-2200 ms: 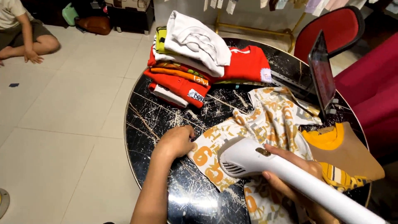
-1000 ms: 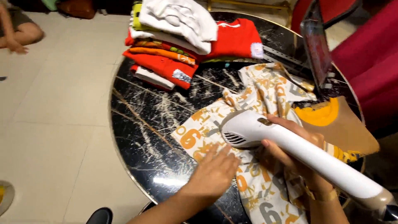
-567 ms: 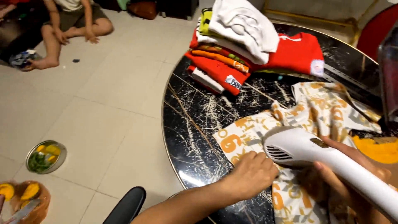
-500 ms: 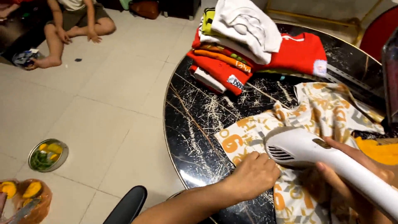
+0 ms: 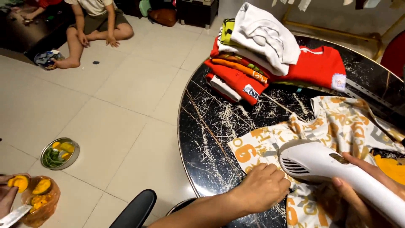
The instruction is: Steaming a patterned t-shirt on a table using a handheld garment steamer
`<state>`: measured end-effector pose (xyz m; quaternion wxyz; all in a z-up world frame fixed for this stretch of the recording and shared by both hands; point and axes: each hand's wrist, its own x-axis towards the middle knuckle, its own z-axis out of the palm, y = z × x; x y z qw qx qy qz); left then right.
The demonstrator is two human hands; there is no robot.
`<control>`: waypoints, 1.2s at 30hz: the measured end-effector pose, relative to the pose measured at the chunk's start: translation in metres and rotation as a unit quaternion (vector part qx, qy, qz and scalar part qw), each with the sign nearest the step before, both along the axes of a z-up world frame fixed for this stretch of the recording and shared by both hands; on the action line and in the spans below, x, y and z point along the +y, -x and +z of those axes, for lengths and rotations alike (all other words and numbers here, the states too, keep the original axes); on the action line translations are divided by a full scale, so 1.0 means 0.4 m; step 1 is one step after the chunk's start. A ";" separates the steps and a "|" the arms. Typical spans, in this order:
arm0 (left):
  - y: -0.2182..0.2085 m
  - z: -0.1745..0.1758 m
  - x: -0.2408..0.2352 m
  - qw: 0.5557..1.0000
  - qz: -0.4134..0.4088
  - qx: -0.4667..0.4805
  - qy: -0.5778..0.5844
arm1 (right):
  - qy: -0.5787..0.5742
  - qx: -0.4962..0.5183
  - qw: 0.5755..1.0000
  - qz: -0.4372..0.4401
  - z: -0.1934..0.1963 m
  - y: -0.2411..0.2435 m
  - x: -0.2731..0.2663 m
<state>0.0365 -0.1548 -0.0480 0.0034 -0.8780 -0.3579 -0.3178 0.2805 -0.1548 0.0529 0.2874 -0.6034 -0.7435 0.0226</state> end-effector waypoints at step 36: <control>0.249 -0.840 -0.194 0.527 0.645 -0.547 0.090 | 0.099 0.074 0.991 -0.048 -0.173 -0.145 0.092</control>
